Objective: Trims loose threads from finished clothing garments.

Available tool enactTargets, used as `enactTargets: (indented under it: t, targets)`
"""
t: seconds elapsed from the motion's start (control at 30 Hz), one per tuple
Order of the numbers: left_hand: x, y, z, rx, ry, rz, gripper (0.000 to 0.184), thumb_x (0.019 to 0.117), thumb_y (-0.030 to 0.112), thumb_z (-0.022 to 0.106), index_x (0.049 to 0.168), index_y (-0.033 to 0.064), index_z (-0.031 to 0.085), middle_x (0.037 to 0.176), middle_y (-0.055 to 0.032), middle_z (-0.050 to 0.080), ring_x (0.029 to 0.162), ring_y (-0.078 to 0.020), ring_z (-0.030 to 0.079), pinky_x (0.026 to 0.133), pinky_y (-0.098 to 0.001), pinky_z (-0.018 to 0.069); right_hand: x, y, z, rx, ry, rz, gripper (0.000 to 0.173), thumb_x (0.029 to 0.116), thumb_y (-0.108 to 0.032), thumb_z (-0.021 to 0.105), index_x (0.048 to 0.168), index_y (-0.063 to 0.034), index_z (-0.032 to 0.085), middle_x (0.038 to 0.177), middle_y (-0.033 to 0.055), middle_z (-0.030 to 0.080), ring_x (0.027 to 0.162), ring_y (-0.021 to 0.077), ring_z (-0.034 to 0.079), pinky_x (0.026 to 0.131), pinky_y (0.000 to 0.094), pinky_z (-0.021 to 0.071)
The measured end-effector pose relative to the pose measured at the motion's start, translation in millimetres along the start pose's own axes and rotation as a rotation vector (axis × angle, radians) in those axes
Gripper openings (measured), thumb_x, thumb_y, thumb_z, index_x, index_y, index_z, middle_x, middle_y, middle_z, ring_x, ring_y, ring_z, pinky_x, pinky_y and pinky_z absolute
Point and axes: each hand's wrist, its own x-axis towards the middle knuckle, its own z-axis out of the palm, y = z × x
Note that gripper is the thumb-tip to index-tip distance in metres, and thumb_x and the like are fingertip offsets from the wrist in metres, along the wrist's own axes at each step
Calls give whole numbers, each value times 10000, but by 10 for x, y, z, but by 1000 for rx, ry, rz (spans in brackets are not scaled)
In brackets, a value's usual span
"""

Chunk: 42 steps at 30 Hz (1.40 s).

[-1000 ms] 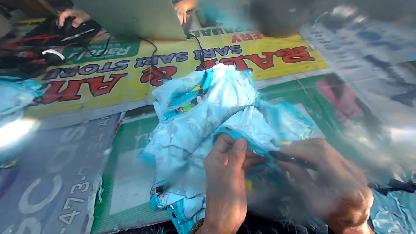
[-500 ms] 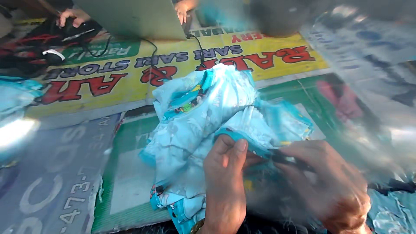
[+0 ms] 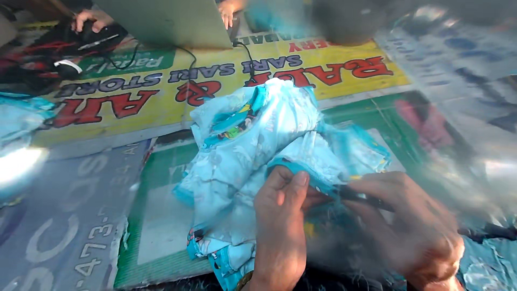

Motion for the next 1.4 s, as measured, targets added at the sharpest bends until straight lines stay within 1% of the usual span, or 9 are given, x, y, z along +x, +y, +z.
enactTargets:
  t: [0.3, 0.5, 0.6, 0.77, 1.0, 1.07, 1.13, 1.3, 1.4]
  targets:
    - [13, -6, -24, 13, -6, 3, 129, 1016, 13, 517, 929, 18, 613, 809, -86, 716, 722, -141, 739, 705, -298, 640, -4, 5, 14, -36, 8, -39, 134, 1019, -243, 650, 1048, -119, 689, 962, 41, 724, 847, 73, 664, 709, 200, 498]
    - [33, -16, -35, -66, -28, 10, 136, 1025, 24, 524, 924, 14, 614, 823, -101, 710, 727, -153, 736, 698, -315, 643, 29, 27, -86, 472, -312, -134, 285, 964, -306, 700, 1123, -75, 648, 918, 53, 652, 804, 72, 609, 687, 172, 486]
    - [32, -1, 1, -36, -4, -10, 151, 1023, -4, 504, 910, 16, 601, 788, -86, 708, 699, -141, 739, 674, -303, 647, 79, -19, 35, 147, -149, -127, 282, 1003, -303, 656, 1216, -119, 636, 892, 39, 615, 721, 69, 555, 615, 165, 425]
    - [68, 32, -43, -33, -29, -73, 160, 1034, 18, 498, 903, 16, 589, 746, -90, 698, 650, -133, 717, 649, -282, 629, 76, -65, 205, -56, 6, -263, 123, 1020, -169, 567, 1018, -107, 673, 821, 60, 665, 698, 163, 605, 604, 276, 456]
    - [167, 196, -61, 21, 4, -40, 196, 1036, 49, 478, 887, 53, 605, 761, -106, 705, 655, -187, 736, 648, -364, 653, -392, -302, 289, 207, -565, -332, 179, 1027, -135, 524, 892, -154, 639, 769, 19, 608, 569, 164, 552, 461, 308, 431]
    - [179, 214, -55, 25, -6, -40, 180, 1037, 70, 489, 909, 65, 615, 779, -108, 708, 671, -196, 740, 653, -380, 654, -485, -375, 241, 295, -851, -282, 89, 999, -182, 598, 989, -133, 671, 805, 48, 635, 537, 200, 582, 417, 351, 454]
    - [177, 227, -46, 20, -12, -57, 181, 1040, 86, 490, 922, 68, 626, 791, -110, 710, 681, -201, 741, 653, -392, 653, -430, -344, 152, 429, -943, -207, 206, 957, -282, 674, 1095, -129, 669, 866, 67, 649, 592, 228, 615, 455, 387, 476]
    - [157, 233, -45, -29, -24, -93, 222, 1056, 96, 471, 906, 60, 631, 753, -101, 697, 656, -192, 733, 651, -373, 654, -81, -150, -70, 484, -401, 8, 229, 1023, -302, 641, 1130, -100, 652, 1003, 44, 678, 882, 76, 652, 737, 210, 546]
    - [137, 240, -23, -29, -9, -84, 247, 1068, 94, 432, 902, 61, 612, 744, -99, 703, 653, -179, 736, 650, -362, 655, 6, -79, 9, 117, -50, 46, 249, 993, -305, 686, 1134, -107, 633, 1014, 35, 677, 866, 21, 629, 717, 135, 502]
